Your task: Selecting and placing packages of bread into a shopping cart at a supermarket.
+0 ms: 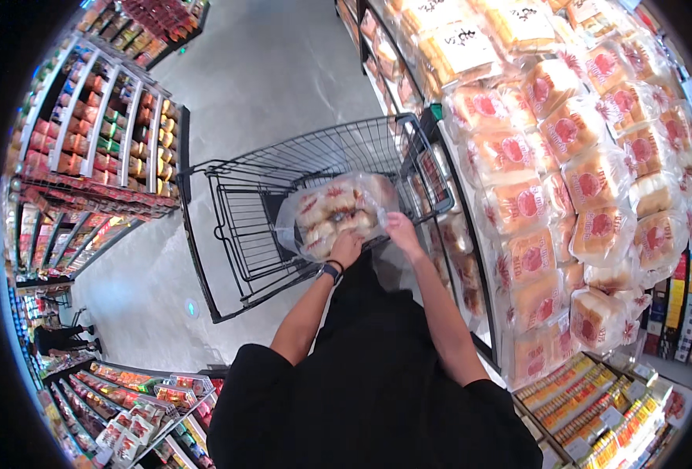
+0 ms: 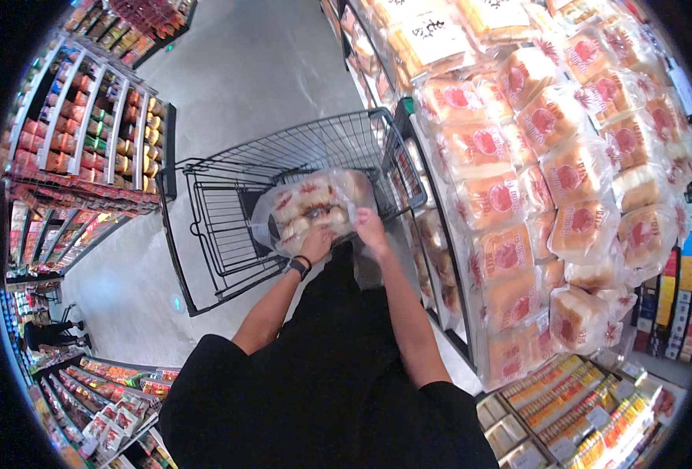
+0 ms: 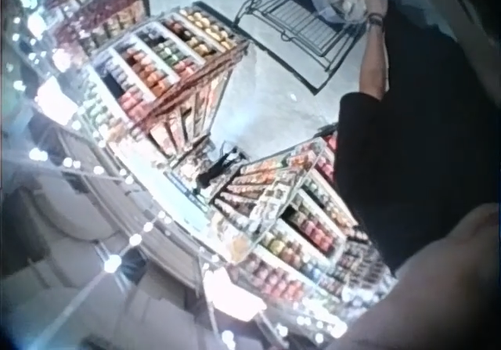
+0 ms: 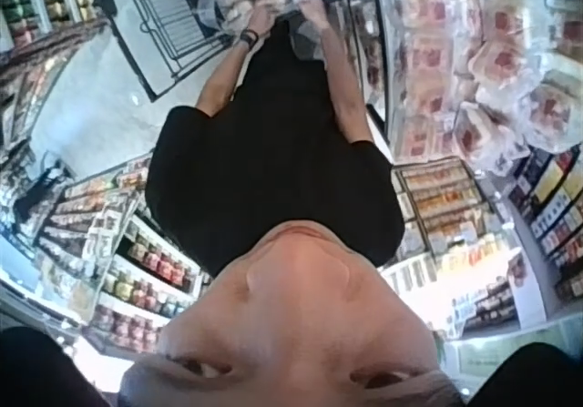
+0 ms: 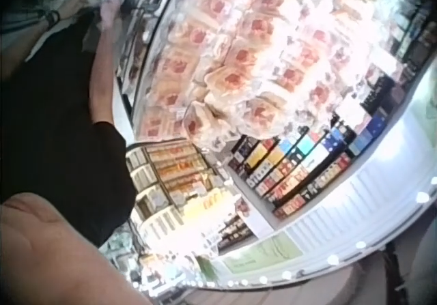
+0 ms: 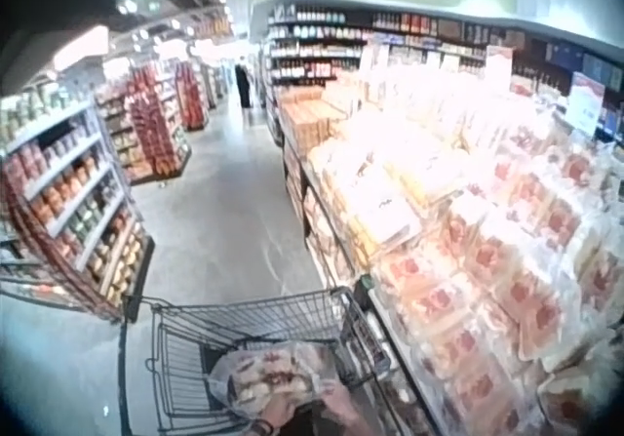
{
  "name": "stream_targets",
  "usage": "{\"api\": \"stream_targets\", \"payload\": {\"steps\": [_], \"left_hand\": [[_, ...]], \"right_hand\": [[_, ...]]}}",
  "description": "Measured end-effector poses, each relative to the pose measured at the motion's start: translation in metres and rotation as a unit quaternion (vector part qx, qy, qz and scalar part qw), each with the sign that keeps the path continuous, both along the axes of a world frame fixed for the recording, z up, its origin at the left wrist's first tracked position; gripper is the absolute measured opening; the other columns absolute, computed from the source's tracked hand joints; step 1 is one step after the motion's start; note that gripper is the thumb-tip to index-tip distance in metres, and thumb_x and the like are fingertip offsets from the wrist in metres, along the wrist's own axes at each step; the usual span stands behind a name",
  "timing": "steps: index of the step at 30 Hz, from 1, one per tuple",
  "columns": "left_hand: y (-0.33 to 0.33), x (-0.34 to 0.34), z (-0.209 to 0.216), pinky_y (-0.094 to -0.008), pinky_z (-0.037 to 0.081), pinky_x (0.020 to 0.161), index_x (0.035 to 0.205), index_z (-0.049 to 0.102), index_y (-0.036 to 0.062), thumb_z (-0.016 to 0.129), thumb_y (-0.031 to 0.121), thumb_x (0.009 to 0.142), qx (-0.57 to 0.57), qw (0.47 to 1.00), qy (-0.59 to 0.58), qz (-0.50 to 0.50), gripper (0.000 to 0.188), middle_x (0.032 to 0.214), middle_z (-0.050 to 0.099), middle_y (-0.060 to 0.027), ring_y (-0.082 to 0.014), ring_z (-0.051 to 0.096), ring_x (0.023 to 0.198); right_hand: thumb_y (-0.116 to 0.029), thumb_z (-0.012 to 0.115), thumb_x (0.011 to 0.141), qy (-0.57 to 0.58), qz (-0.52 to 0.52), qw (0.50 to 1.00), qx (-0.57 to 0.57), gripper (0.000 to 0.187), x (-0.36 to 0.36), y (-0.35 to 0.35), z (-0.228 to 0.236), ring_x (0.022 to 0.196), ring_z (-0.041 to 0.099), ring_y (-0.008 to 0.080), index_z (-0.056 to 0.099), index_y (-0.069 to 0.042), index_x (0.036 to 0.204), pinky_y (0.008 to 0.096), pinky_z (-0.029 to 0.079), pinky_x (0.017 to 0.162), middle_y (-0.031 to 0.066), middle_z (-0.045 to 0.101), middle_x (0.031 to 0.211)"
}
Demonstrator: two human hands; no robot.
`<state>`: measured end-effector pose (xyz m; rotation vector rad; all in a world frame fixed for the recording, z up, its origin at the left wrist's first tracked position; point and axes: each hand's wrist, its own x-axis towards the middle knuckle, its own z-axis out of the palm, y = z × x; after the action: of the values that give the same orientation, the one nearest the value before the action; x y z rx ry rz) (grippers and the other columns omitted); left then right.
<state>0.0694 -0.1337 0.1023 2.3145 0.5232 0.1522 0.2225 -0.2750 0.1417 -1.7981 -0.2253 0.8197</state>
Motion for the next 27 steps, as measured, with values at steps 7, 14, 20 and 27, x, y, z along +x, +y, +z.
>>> {"api": "stream_targets", "payload": {"steps": [7, 14, 20, 27], "left_hand": [[-0.01, -0.026, 0.028, -0.0434, 0.049, 0.093, 0.093, 0.072, 0.0011, 0.057, 0.019, 0.091, -0.012, 0.999, 0.044, 0.022, 0.024, 0.104, 0.069, -0.0195, -0.0359, 0.063, 0.104], [-0.024, -0.054, 0.052, -0.0428, 0.051, 0.086, 0.103, 0.07, 0.0017, 0.061, 0.02, 0.091, -0.018, 0.999, 0.017, 0.035, 0.024, 0.098, 0.069, -0.0181, -0.0364, 0.065, 0.096], [0.051, -0.072, 0.008, -0.0376, 0.052, 0.078, 0.106, 0.07, 0.0067, 0.054, 0.027, 0.098, -0.125, 0.992, 0.005, 0.031, 0.027, 0.094, 0.07, -0.0145, -0.0266, 0.068, 0.089], [0.142, -0.057, -0.053, -0.0456, 0.053, 0.083, 0.102, 0.072, 0.0063, 0.058, 0.016, 0.089, -0.01, 0.992, 0.123, 0.034, 0.022, 0.097, 0.071, -0.0206, -0.0376, 0.067, 0.095]], "right_hand": [[-0.002, 0.065, 0.082, 0.011, 0.096, 0.995, 0.019, 0.056, -0.006, 0.002, -0.02, 0.099, 0.065, 0.018, 0.052, -0.002, 0.136, 0.0299, 0.051, 0.087, 0.012, 0.069, 0.113], [-0.007, 0.062, 0.089, -0.093, 0.088, 0.992, -0.002, 0.055, -0.017, -0.016, -0.005, 0.104, 0.066, 0.0226, 0.046, -0.002, 0.141, 0.0326, 0.051, 0.092, 0.0163, 0.068, 0.118], [-0.003, 0.058, 0.09, -0.242, 0.095, 0.95, 0.173, 0.029, -0.041, -0.054, 0.235, 0.098, 0.067, 0.0245, 0.065, 0.0, 0.118, 0.0368, 0.052, 0.086, 0.0156, 0.067, 0.1], [-0.032, 0.064, 0.095, -0.441, 0.176, 0.786, 0.395, 0.027, -0.065, -0.078, 0.429, 0.058, 0.048, 0.016, 0.065, -0.009, 0.081, 0.0348, 0.038, 0.052, -0.0013, 0.055, 0.068]]}}
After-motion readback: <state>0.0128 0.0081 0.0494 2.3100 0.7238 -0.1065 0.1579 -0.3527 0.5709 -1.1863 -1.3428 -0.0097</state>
